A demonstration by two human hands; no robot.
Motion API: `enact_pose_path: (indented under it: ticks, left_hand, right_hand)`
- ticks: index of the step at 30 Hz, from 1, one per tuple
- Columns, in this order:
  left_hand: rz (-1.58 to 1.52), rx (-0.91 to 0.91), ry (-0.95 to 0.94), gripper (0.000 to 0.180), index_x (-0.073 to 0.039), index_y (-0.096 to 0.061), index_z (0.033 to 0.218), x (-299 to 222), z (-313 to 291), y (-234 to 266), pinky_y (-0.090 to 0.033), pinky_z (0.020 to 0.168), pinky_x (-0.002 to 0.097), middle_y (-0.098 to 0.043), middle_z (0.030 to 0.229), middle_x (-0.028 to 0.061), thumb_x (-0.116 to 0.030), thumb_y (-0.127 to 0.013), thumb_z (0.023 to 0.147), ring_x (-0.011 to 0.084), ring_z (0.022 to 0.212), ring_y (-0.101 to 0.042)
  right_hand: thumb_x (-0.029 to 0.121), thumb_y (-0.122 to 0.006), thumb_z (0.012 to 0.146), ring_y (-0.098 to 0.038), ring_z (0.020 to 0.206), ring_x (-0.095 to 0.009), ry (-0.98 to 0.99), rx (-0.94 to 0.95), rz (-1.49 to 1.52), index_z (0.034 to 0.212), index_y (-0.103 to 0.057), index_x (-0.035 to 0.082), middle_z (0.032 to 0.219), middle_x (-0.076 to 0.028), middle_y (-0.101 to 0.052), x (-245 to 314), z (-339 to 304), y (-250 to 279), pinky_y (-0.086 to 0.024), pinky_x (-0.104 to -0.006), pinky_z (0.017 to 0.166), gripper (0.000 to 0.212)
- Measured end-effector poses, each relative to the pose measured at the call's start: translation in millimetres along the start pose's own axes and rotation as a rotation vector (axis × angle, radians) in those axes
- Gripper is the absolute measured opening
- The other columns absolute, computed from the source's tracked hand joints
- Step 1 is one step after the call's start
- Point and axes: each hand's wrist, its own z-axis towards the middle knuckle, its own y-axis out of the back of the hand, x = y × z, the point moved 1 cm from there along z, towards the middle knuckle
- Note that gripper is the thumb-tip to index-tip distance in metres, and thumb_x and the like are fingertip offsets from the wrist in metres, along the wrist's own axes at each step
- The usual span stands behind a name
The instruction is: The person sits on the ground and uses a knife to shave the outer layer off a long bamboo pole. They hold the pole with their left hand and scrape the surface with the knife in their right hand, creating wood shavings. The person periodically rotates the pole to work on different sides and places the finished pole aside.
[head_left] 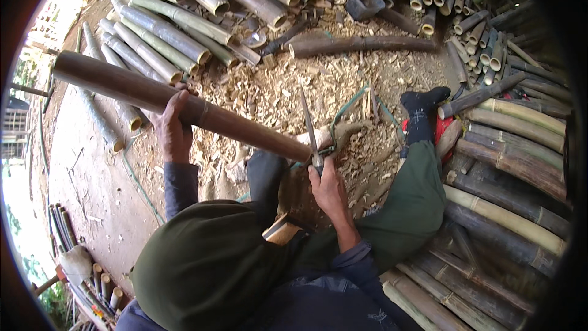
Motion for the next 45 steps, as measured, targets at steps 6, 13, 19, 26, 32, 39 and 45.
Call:
enact_pose_path:
  ticks: [6,13,19,26,32,39,45]
  left_hand:
    - [-0.062,0.175,-0.005,0.047,0.0,-0.052,0.131,-5.4,-6.3,-1.2,-0.059,0.096,0.0456,-0.069,0.112,0.0145,-0.003,-0.074,0.09,0.0293,0.101,-0.07]
    - [-0.171,-0.21,0.007,0.049,0.001,-0.062,0.12,-4.0,-0.2,5.4,-0.06,0.084,0.0379,-0.068,0.106,0.0113,-0.015,-0.09,0.082,0.0223,0.091,-0.069]
    - [0.009,-0.244,-0.106,0.04,0.002,-0.063,0.113,-2.4,2.1,-8.8,-0.059,0.081,0.0354,-0.068,0.101,0.009,-0.005,-0.088,0.082,0.0193,0.086,-0.069]
    - [0.045,-0.126,-0.094,0.039,0.003,-0.063,0.115,-12.2,3.0,-19.8,-0.059,0.087,0.0364,-0.068,0.106,0.0092,-0.005,-0.085,0.084,0.021,0.094,-0.07]
    - [0.015,-0.061,-0.061,0.046,0.003,-0.058,0.122,-11.8,0.8,-19.5,-0.059,0.088,0.0378,-0.07,0.108,0.0126,-0.003,-0.083,0.084,0.0233,0.094,-0.071]
    - [-0.04,0.039,-0.015,0.054,-0.001,-0.052,0.127,-9.1,5.1,-3.5,-0.057,0.092,0.0398,-0.07,0.11,0.0147,-0.002,-0.082,0.082,0.0266,0.099,-0.071]
    - [-0.095,0.218,-0.028,0.053,0.001,-0.054,0.13,-19.9,-1.3,-16.7,-0.057,0.095,0.041,-0.069,0.11,0.0147,-0.003,-0.079,0.084,0.0259,0.103,-0.069]
  right_hand:
    - [0.029,-0.062,0.104,-0.071,0.087,-0.048,0.104,-0.205,0.179,0.118,-0.052,0.001,0.093,-0.028,-0.071,4.2,-17.4,-3.9,-0.056,-0.0555,0.071,0.033]
    - [0.03,-0.061,0.104,-0.069,0.086,-0.052,0.007,-0.019,0.034,0.118,-0.053,0.0,0.094,-0.031,-0.07,13.6,-11.1,13.4,-0.052,-0.0596,0.071,0.034]
    - [0.029,-0.062,0.104,-0.068,0.082,-0.051,0.15,-0.185,0.14,0.118,-0.052,0.0,0.092,-0.03,-0.07,31.5,-14.6,20.3,-0.052,-0.059,0.067,0.034]
    - [0.032,-0.062,0.103,-0.067,0.085,-0.054,-0.024,-0.031,0.005,0.118,-0.051,0.0,0.087,-0.033,-0.069,1.1,1.0,7.5,-0.052,-0.0611,0.071,0.037]
    - [0.029,-0.061,0.104,-0.068,0.085,-0.052,0.044,-0.114,0.062,0.116,-0.05,0.0,0.091,-0.031,-0.07,12.4,-1.6,4.2,-0.053,-0.0591,0.069,0.033]
    - [0.029,-0.062,0.103,-0.068,0.087,-0.051,0.061,-0.07,0.088,0.118,-0.052,0.0,0.097,-0.031,-0.07,17.8,1.2,21.4,-0.051,-0.0607,0.07,0.035]
    - [0.032,-0.062,0.103,-0.066,0.088,-0.053,-0.123,-0.008,-0.11,0.112,-0.053,-0.002,0.093,-0.032,-0.068,-14.3,5.3,-14.7,-0.051,-0.0602,0.074,0.037]
